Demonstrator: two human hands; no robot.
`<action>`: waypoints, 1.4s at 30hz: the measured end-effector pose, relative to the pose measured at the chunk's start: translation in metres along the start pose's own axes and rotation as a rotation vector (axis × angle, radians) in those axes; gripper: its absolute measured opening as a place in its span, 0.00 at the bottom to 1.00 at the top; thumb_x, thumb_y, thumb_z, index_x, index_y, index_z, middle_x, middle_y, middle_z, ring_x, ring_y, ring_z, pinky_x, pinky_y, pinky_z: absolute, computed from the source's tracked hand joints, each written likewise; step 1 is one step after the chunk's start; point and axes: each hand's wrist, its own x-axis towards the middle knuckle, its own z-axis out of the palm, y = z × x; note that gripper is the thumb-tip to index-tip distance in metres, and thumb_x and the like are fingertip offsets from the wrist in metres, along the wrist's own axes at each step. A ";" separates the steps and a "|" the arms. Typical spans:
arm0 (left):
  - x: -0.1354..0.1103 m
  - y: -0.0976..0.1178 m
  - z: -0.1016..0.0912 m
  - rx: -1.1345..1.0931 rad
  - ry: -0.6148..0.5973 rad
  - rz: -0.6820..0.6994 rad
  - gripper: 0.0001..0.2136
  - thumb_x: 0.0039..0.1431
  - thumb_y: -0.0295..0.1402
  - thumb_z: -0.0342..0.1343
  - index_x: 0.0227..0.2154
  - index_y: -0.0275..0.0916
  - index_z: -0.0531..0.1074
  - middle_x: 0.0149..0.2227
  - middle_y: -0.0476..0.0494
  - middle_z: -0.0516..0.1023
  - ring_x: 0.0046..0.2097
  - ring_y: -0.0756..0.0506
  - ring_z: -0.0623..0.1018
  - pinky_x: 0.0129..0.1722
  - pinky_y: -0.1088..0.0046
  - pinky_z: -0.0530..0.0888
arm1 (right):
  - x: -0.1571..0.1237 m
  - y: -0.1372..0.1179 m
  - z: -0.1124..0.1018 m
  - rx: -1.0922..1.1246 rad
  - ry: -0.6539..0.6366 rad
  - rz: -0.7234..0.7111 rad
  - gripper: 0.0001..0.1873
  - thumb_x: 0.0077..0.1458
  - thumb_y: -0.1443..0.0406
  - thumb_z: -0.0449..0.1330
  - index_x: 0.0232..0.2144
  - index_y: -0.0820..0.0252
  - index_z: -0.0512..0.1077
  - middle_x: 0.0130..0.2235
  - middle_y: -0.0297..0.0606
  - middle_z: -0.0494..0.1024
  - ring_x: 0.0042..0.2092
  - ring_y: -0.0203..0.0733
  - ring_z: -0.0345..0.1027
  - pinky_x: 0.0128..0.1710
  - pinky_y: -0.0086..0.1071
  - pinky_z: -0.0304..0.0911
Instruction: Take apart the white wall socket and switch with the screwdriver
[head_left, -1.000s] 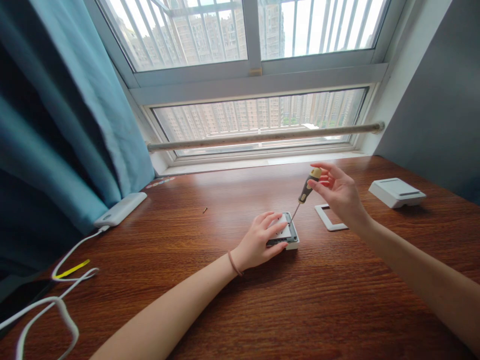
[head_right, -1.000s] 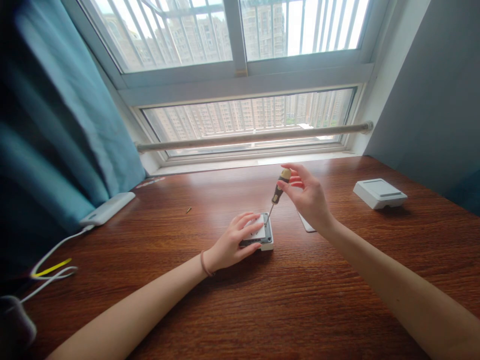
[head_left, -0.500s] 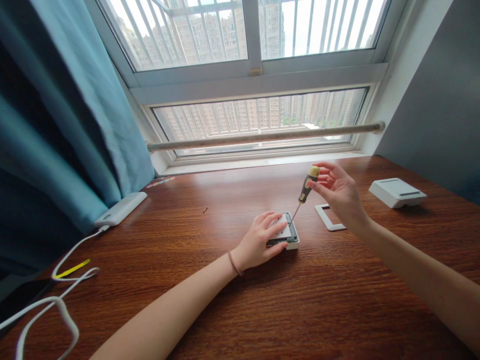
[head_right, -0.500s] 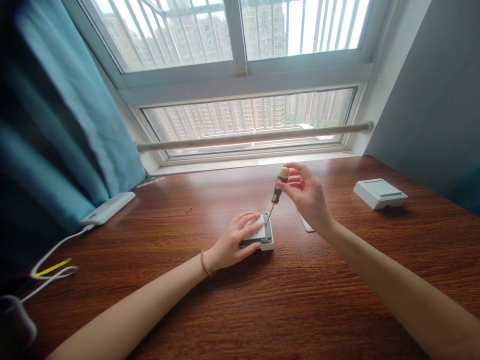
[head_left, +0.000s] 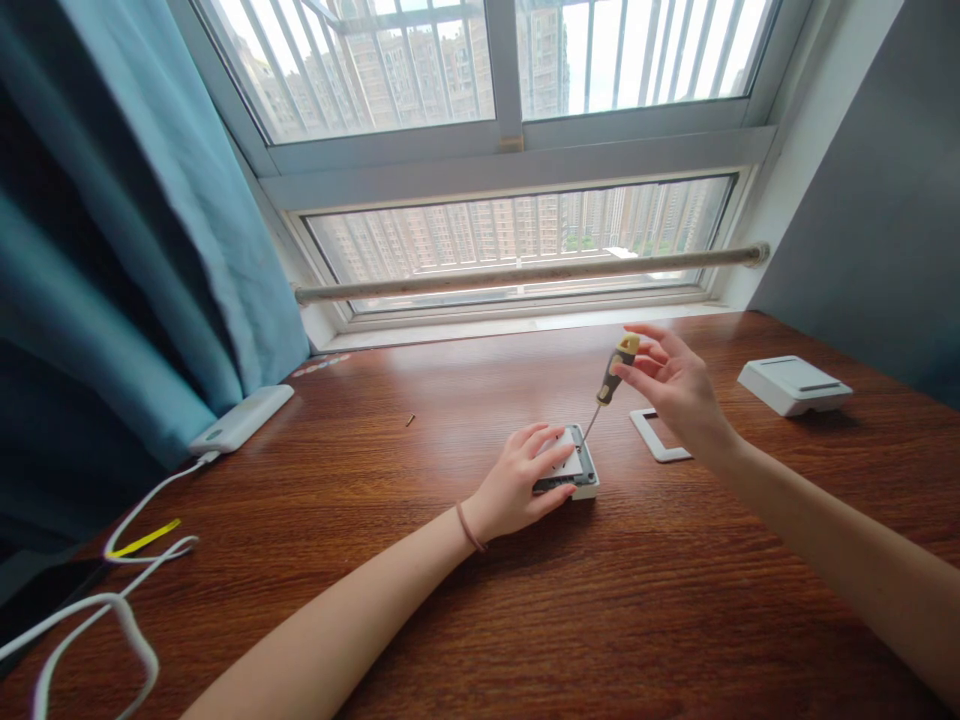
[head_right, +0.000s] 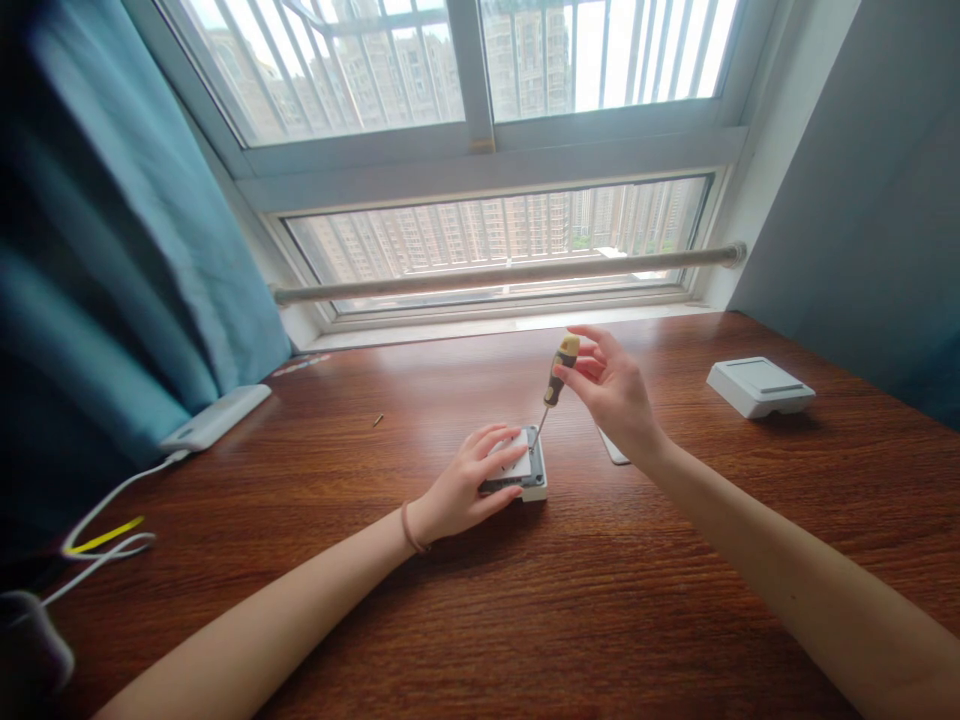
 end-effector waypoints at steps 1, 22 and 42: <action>0.000 0.000 0.000 0.001 -0.002 -0.001 0.21 0.56 0.41 0.51 0.52 0.41 0.63 0.57 0.38 0.61 0.58 0.39 0.58 0.58 0.56 0.58 | -0.001 -0.001 0.000 0.021 -0.013 0.005 0.23 0.47 0.64 0.63 0.46 0.54 0.63 0.39 0.37 0.73 0.38 0.42 0.72 0.44 0.42 0.68; 0.000 0.000 0.000 -0.007 0.016 0.003 0.21 0.55 0.39 0.52 0.52 0.42 0.64 0.56 0.37 0.62 0.58 0.39 0.59 0.57 0.54 0.59 | -0.002 -0.007 0.002 0.068 -0.054 0.004 0.18 0.52 0.62 0.60 0.46 0.54 0.65 0.46 0.39 0.71 0.44 0.44 0.71 0.49 0.44 0.65; 0.000 0.000 0.001 -0.005 0.012 0.002 0.21 0.56 0.40 0.51 0.52 0.42 0.63 0.56 0.38 0.62 0.58 0.39 0.59 0.57 0.54 0.59 | -0.005 -0.002 0.006 0.049 -0.014 0.034 0.15 0.49 0.61 0.61 0.39 0.57 0.63 0.42 0.40 0.73 0.39 0.43 0.71 0.42 0.43 0.67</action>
